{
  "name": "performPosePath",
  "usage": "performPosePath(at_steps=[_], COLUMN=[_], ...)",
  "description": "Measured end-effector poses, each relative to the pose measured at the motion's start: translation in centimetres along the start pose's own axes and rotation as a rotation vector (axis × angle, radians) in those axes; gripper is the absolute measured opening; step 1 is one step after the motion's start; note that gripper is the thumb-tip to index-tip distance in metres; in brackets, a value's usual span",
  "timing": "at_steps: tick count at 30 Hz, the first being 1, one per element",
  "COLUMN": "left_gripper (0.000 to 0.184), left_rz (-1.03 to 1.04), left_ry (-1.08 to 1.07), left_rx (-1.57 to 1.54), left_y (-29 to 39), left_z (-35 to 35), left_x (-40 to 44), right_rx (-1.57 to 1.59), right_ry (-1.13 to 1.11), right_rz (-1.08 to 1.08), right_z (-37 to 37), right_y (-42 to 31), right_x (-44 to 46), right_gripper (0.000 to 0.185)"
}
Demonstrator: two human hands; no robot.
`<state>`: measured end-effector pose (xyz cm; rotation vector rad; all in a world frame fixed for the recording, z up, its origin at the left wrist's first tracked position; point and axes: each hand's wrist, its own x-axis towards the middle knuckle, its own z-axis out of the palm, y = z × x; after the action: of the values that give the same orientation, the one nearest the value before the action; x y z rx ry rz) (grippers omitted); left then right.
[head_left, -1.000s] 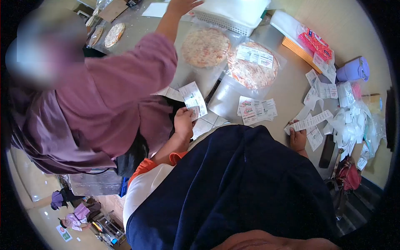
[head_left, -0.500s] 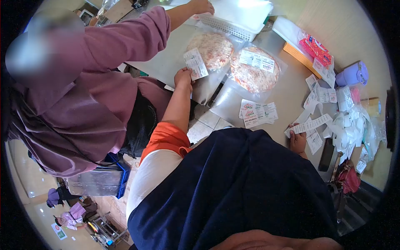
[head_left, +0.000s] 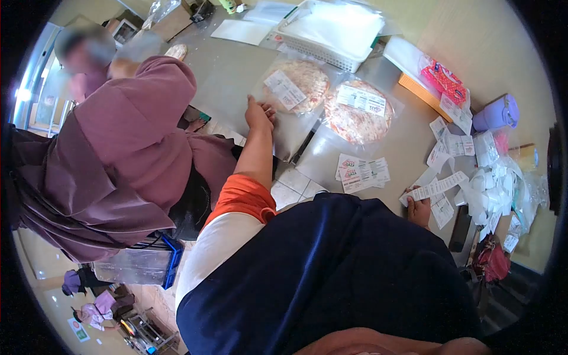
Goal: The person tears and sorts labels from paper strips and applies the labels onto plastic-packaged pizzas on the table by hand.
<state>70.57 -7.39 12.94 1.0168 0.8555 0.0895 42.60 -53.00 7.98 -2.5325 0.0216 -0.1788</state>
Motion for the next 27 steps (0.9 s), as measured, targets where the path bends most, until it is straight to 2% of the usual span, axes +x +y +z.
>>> performPosePath(at_steps=[3, 6, 7, 9, 12, 15, 17, 21, 25, 27], left_gripper=[0.019, 0.016, 0.015, 0.014, 0.012, 0.011, 0.010, 0.012, 0.011, 0.010], left_rz=[0.015, 0.215, 0.438, 0.588, 0.638, 0.563, 0.550, 0.479, 0.398, 0.307], left_ry=[-0.060, -0.028, -0.153, -0.169, -0.244, -0.300, -0.356, -0.456, -0.547, -0.528], left_rx=[0.281, 0.520, 0.404, 0.468, 0.504, 0.500, 0.433, 0.208, -0.047, -0.065], left_y=[1.5, 2.8, 3.6, 6.1, 8.6, 10.7, 11.3, 10.9, 7.0, 3.3], left_z=[1.0, 1.6, 2.8, 4.6, 6.3, 6.9, 7.4, 8.0, 9.3, 9.7], left_x=[0.2, 1.1, -0.2, -3.9, -8.6, -13.0, -15.9, -17.9, -18.4, -17.6], right_rx=[0.008, 0.013, 0.015, 0.012, 0.008, -0.001, 0.011, 0.006, -0.012, -0.027], right_ry=[0.009, 0.016, 0.020, 0.026, 0.042, 0.062, 0.051, 0.071, 0.052, 0.050], right_rz=[-0.022, 0.002, 0.011, -0.001, -0.029, -0.052, -0.014, -0.072, -0.051, -0.064], right_z=[-0.1, -0.3, -0.3, -0.4, -0.1, -0.2, -0.6, -0.3, -0.4, -0.3], right_y=[-0.3, -0.6, -0.7, -0.7, -0.5, -0.4, -1.4, -0.9, -0.7, -0.5], right_x=[0.9, 0.5, 0.5, 0.7, 0.5, 0.5, 0.6, 0.8, 0.5, 0.7], right_gripper=[0.022, 0.022, 0.022, 0.022, 0.021, 0.021, 0.021, 0.022, 0.022, 0.022])
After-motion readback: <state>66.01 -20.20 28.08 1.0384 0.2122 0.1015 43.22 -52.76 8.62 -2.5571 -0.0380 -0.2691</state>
